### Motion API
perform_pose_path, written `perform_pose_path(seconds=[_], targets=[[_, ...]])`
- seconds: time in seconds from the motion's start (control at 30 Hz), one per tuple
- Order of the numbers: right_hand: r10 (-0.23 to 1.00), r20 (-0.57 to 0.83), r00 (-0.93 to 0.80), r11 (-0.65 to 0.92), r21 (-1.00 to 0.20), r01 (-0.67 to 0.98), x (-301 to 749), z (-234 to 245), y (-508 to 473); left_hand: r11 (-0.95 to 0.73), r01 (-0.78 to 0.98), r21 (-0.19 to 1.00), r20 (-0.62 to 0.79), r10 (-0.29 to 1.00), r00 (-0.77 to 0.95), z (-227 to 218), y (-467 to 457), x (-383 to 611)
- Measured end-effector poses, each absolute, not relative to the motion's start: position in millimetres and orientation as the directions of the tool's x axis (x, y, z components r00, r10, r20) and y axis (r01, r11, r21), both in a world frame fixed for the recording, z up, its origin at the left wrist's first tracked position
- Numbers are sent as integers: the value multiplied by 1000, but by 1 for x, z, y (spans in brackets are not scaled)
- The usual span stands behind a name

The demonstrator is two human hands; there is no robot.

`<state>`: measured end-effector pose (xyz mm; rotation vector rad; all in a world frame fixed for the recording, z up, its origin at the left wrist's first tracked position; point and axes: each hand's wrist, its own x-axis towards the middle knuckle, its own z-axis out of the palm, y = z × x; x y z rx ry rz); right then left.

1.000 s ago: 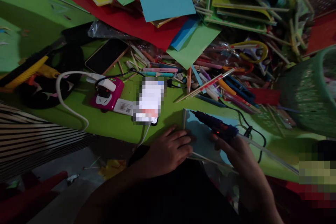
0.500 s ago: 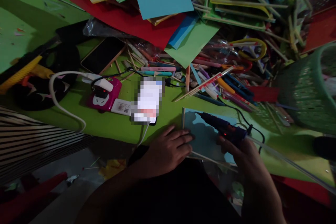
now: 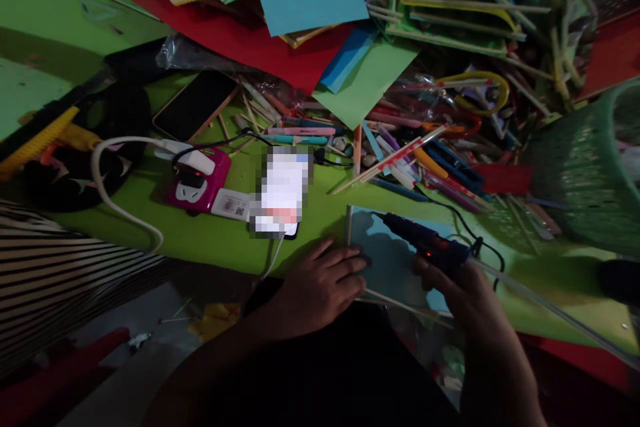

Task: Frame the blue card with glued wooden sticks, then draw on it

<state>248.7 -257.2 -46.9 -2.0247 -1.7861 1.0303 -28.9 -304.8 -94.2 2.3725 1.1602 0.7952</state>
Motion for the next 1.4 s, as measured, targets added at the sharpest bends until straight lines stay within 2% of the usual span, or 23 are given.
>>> perform_pose_path(seconds=[0.13, 0.3, 0.57, 0.83, 1.17, 1.4], targets=[[915, -401, 40, -299, -610, 734, 248, -46, -257, -587, 587, 558, 309, 803, 509, -93, -304, -30], [910, -414, 0, -289, -637, 715, 237, -44, -255, -583, 595, 553, 301, 806, 510, -94, -305, -29], [908, -412, 71, -327, -594, 735, 254, -45, -259, -590, 578, 564, 321, 801, 505, -93, -303, -30], [920, -385, 76, -353, -727, 589, 254, -50, -265, -597, 587, 546, 309, 796, 521, -92, -302, -31], [894, -435, 103, -382, -624, 682, 257, -53, -263, -594, 578, 559, 325, 799, 507, -92, -302, -30], [905, -411, 112, -362, -605, 709, 267, -55, -267, -601, 574, 556, 321, 792, 519, -90, -301, -31]])
